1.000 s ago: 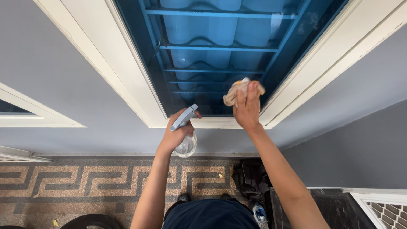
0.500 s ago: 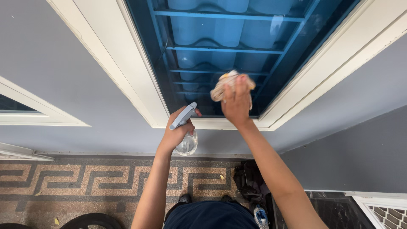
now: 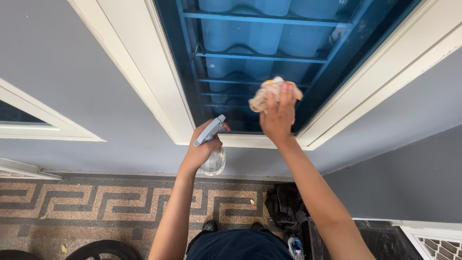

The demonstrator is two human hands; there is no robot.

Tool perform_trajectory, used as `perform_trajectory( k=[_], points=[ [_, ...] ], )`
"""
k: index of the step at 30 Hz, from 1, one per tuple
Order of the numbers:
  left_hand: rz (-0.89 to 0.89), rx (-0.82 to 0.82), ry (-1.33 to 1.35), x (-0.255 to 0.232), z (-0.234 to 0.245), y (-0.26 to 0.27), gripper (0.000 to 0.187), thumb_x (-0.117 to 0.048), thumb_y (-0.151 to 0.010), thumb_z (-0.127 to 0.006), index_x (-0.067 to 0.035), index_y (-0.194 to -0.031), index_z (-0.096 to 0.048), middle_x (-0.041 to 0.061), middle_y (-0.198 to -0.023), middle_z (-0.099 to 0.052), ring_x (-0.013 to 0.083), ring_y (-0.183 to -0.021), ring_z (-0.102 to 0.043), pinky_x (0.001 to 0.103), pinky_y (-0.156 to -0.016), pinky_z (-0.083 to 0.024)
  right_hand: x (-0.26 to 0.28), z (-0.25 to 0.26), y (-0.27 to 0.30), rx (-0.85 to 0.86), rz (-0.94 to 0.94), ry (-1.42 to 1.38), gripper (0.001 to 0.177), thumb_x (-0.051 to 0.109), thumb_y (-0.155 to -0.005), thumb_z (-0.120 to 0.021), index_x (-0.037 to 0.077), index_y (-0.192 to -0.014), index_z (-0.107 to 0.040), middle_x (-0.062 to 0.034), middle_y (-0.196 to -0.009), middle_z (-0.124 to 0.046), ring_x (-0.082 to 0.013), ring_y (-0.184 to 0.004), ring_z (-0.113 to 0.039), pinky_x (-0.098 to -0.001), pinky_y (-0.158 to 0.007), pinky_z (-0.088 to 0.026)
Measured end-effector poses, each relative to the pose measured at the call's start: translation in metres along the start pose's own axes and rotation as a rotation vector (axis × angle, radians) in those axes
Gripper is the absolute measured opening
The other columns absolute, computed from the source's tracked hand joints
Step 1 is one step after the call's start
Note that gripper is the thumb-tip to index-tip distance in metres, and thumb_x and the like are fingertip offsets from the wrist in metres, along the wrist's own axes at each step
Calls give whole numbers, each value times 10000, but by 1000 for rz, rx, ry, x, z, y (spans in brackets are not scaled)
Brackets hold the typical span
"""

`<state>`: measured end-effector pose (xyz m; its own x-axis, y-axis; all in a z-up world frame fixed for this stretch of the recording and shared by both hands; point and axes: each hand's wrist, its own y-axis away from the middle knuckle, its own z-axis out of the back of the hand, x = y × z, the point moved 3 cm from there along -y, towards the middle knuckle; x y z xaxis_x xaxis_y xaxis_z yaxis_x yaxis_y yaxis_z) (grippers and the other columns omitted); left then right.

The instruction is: The person cleans a window pane by wiping the glass with a cloth while holding a spray bottle.

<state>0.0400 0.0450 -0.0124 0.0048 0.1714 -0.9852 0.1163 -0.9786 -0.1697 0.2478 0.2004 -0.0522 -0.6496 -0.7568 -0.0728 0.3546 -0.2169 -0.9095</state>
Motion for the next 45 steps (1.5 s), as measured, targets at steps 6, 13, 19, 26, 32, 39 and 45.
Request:
perform_trajectory(
  k=[6,13,19,26,32,39,45],
  points=[
    [-37,9,66,-4,1,-2,450,52,-661,-533,-11,-1087,-664,59,-1017,-726,119,-562,-620,258,-558,-513,22,-33,34,227,174,93,613,146,-980,-748,162,-1529,-477,-191,-1635,-326,-388,-1526,-349,-542,-1188,-363],
    [-16,-5,-11,-2,4,-1,433,58,-670,-540,4,-1075,-683,86,-978,-737,132,-553,-626,271,-568,-512,-16,-9,59,210,65,43,723,116,-873,-778,121,-1511,-438,-261,-1602,-298,-480,-1485,-339,-645,-1163,-337],
    [-21,-4,14,-1,4,-3,426,58,-674,-532,2,-1071,-679,78,-1004,-731,128,-558,-623,267,-568,-505,16,-18,-4,42,74,14,705,111,-932,-781,100,-1526,-402,-252,-1606,-290,-476,-1494,-327,-639,-1176,-339],
    [-59,-16,45,-4,9,-10,426,55,-670,-533,-1,-1072,-659,91,-1042,-724,124,-569,-625,264,-571,-524,24,-37,53,227,239,120,601,213,-999,-772,193,-1534,-499,-135,-1637,-368,-317,-1510,-393,-495,-1122,-409],
    [-67,-26,20,-5,14,-13,423,53,-675,-527,-8,-1073,-656,94,-1053,-729,128,-553,-624,259,-576,-513,-6,-11,45,147,88,107,622,112,-942,-755,152,-1483,-450,-206,-1623,-319,-438,-1501,-360,-587,-1121,-385],
    [-107,-41,19,-7,17,-19,420,56,-692,-526,-3,-1090,-648,102,-1071,-730,129,-555,-617,259,-583,-507,33,-18,-14,42,89,0,630,120,-943,-744,88,-1499,-450,-253,-1588,-323,-465,-1482,-348,-611,-1146,-377],
    [-86,-58,2,-6,17,-20,426,51,-692,-525,-9,-1094,-653,98,-1051,-737,125,-551,-619,260,-571,-499,20,-29,39,202,192,86,615,116,-936,-753,162,-1496,-505,-185,-1593,-399,-378,-1502,-394,-537,-1122,-420]
  ],
)
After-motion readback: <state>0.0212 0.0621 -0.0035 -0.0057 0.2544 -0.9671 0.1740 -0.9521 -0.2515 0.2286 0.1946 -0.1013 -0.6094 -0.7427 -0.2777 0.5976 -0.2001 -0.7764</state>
